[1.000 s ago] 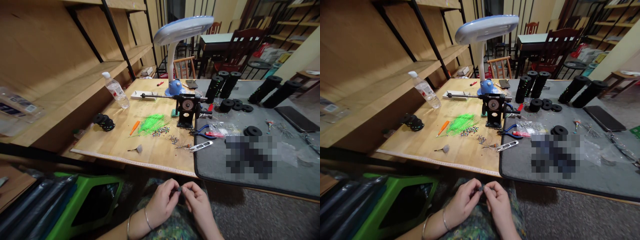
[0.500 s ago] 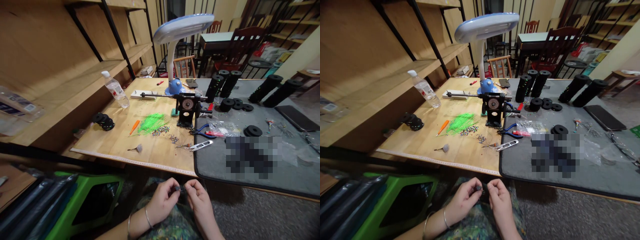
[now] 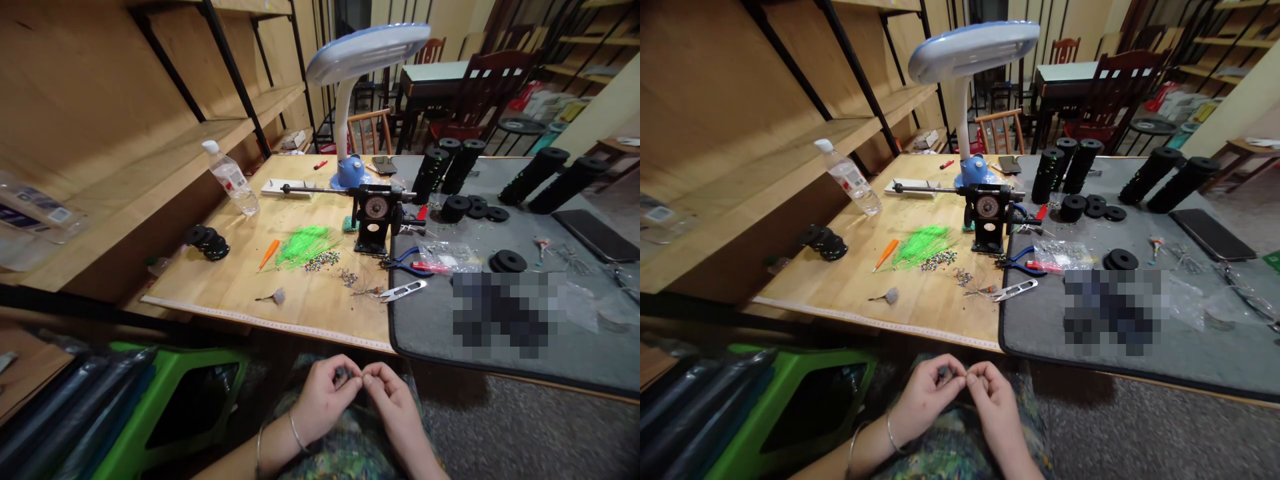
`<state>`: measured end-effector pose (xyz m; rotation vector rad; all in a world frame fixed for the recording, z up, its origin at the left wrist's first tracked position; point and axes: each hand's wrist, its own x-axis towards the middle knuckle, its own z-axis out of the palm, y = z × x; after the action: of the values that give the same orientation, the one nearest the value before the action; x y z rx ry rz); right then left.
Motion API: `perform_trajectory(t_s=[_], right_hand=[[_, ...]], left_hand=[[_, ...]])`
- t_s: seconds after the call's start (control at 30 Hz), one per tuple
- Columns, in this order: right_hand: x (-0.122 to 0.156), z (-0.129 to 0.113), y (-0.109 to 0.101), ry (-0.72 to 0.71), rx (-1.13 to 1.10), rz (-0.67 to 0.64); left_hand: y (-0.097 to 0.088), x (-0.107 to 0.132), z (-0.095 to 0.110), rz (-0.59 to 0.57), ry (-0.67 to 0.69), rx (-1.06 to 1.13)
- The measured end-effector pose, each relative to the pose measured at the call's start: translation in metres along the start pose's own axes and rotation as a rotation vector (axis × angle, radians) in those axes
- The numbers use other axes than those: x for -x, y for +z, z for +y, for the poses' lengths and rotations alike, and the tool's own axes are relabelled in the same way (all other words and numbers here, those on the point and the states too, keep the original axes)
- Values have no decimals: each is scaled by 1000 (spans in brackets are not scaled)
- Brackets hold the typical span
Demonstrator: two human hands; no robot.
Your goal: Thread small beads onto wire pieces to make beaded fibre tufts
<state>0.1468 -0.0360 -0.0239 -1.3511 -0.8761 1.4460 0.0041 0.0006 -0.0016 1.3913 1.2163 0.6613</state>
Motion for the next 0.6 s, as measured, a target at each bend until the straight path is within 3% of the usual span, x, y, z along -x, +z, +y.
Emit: perform_trajectory(t_s=[0.17,0.37,0.6], right_hand=[[-1,5,-1,19,168,-52],[1,3,3,38,245,-116],[2,3,0,-4,302,-64]], left_hand=[[-10,-3,-2,-10,-20,162],[-9,-4,-3,-37,-37,212],[-5,-6,-8,6,-55,260]])
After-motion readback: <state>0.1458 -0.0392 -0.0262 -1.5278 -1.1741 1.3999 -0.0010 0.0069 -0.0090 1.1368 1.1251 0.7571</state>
